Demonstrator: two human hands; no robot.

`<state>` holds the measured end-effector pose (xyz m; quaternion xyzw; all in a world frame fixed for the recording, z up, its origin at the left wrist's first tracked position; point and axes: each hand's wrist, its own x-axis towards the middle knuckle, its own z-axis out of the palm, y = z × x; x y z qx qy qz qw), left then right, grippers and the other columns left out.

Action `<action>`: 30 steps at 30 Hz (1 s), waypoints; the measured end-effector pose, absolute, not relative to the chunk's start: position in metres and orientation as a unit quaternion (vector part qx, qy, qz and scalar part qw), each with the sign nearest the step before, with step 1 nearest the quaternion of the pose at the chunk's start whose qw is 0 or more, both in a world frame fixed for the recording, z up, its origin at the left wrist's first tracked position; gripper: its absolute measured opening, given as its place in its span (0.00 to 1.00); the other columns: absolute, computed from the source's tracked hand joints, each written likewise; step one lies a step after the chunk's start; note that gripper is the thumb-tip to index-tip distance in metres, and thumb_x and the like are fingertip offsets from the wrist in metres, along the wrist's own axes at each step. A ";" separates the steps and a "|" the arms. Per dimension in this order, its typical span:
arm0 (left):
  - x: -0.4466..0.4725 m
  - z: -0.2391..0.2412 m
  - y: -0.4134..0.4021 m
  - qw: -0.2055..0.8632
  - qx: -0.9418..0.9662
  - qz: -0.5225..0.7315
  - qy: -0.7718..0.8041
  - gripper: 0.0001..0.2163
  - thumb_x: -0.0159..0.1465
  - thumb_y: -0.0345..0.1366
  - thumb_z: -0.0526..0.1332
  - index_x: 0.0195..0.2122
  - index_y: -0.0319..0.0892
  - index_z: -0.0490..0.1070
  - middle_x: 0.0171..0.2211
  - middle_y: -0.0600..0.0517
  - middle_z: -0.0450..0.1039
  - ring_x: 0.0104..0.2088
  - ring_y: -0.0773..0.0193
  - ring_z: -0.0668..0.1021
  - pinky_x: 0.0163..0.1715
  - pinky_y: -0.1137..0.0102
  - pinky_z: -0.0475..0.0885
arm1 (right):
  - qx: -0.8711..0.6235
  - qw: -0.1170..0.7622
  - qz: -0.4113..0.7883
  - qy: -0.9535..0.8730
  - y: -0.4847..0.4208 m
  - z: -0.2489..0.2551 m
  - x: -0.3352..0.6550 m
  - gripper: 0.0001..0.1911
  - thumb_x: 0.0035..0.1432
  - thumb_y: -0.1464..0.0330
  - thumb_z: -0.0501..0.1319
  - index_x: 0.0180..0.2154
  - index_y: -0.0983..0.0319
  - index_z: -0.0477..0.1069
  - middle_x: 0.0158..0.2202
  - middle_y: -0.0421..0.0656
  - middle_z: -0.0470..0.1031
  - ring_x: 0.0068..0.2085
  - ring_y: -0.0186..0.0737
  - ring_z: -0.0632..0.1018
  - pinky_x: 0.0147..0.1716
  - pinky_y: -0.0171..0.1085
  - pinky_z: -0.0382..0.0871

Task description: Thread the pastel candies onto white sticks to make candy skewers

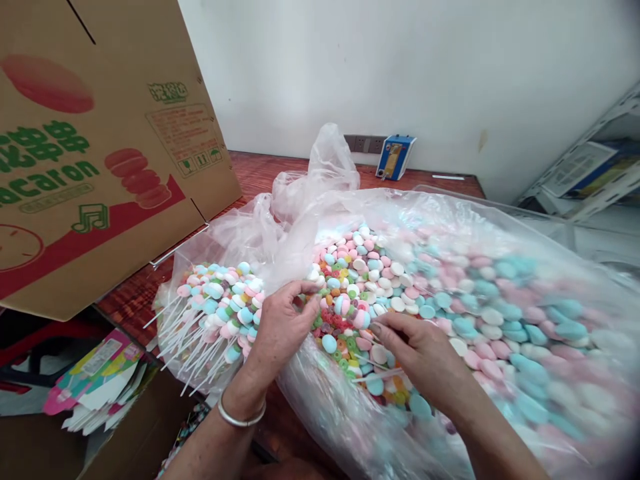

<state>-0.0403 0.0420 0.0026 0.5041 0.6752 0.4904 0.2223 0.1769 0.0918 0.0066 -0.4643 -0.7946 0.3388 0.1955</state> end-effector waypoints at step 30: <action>0.062 0.006 0.048 0.667 0.260 0.586 0.379 0.16 0.59 0.46 0.71 0.42 0.41 0.77 0.34 0.51 0.74 0.33 0.66 0.77 0.28 0.75 0.72 | -0.511 0.415 0.370 -0.655 -0.006 -0.029 0.198 0.14 0.72 0.65 0.50 0.37 0.59 0.72 0.35 0.41 0.76 0.37 0.37 0.75 0.38 0.32 0.67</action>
